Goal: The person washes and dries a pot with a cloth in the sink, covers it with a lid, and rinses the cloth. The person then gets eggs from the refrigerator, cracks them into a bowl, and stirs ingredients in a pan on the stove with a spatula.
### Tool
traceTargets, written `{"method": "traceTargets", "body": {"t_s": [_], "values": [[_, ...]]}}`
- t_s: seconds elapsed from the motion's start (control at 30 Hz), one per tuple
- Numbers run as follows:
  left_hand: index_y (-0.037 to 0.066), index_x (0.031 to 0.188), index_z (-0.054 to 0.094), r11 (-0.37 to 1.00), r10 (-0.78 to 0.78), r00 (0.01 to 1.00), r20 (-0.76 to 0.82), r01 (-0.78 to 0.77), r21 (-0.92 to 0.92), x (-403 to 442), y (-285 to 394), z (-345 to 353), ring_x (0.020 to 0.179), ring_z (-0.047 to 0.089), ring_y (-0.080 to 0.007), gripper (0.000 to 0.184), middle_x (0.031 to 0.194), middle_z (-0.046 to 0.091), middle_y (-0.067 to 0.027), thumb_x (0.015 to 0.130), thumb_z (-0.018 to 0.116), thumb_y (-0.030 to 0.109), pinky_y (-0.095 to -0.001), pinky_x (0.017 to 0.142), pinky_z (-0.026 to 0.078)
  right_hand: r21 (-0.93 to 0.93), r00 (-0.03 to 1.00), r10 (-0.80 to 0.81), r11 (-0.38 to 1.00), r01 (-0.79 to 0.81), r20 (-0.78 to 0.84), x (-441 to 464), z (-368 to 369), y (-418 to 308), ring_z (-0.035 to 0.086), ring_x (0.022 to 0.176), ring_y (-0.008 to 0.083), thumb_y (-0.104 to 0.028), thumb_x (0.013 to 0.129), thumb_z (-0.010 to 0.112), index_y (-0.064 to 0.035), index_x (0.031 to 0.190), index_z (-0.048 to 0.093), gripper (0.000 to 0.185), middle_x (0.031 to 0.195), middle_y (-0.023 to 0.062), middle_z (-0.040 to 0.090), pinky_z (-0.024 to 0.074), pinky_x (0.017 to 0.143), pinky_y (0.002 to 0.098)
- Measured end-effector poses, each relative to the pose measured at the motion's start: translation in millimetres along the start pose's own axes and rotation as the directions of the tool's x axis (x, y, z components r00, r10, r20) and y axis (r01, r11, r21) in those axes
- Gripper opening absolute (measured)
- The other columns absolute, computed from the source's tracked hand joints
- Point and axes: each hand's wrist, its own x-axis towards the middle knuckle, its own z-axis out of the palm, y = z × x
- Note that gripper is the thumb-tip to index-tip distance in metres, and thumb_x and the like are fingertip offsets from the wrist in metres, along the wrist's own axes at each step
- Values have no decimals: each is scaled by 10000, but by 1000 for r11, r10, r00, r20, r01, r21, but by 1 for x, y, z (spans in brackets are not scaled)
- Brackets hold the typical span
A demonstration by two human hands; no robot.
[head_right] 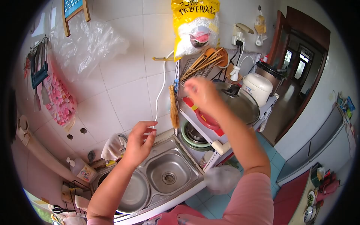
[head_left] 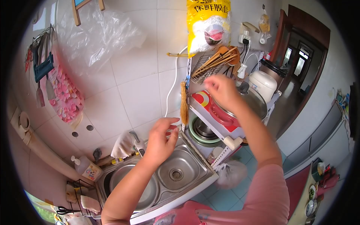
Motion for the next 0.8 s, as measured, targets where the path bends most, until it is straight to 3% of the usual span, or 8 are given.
{"method": "traceTargets", "body": {"t_s": [0.1,0.17,0.23,0.33,0.5,0.7,0.77,0.8], "values": [[29,1122,576,997,14,1000,25,-11,-79,11,8,15,923,627,-188,219,1076,576,-102,904,558,15,-294,769,524,-175,981,-100,982,70,-165,56,-39,37,628,813,308,-130,812,649,-49,998,646,203,887,140,650,495,741,381],[24,1109,582,995,50,998,45,-46,-83,15,9,22,921,629,-188,209,1066,579,-104,902,558,13,-294,763,524,-319,982,-87,947,29,-169,86,-53,58,632,843,318,-130,818,645,-53,1039,642,234,884,145,651,496,759,380],[23,1106,585,996,43,998,48,-39,-80,17,5,27,916,631,-190,207,1058,582,-104,901,558,13,-294,758,523,-286,991,-2,957,-37,-133,102,-58,74,636,883,318,-150,825,644,-63,1051,655,243,919,149,666,497,786,382],[22,1104,587,997,29,998,51,-25,-67,18,1,29,903,636,-195,208,1045,588,-106,898,558,13,-293,749,523,-422,981,188,894,-149,51,114,-62,83,639,942,302,-203,842,633,-106,1010,693,203,979,131,682,495,824,390],[21,1103,588,999,22,998,53,-20,-41,20,1,28,885,643,-202,209,1037,595,-116,896,557,18,-294,741,525,-446,974,220,878,-175,51,116,-60,80,637,934,309,-218,857,609,-129,996,698,187,973,126,680,495,802,402],[17,1091,594,997,75,997,4,-75,-15,21,-1,33,836,656,-237,218,1003,597,-147,874,574,30,-321,712,550,-455,995,96,886,-93,-16,114,-50,76,620,902,352,-194,876,574,-88,959,651,155,935,152,665,489,782,421],[17,1090,594,997,72,997,16,-72,-28,22,-1,34,837,655,-241,219,1001,596,-147,872,577,31,-325,707,546,-382,991,7,922,-59,-135,122,-48,99,607,879,383,-187,892,550,-74,956,609,144,897,181,648,484,762,449],[17,1090,594,997,67,998,10,-67,-26,21,-2,34,837,655,-241,219,1001,596,-147,872,577,31,-325,707,546,-385,965,-121,922,24,-231,125,-50,102,592,847,417,-173,907,525,-66,951,585,130,865,209,630,471,736,484]]}}
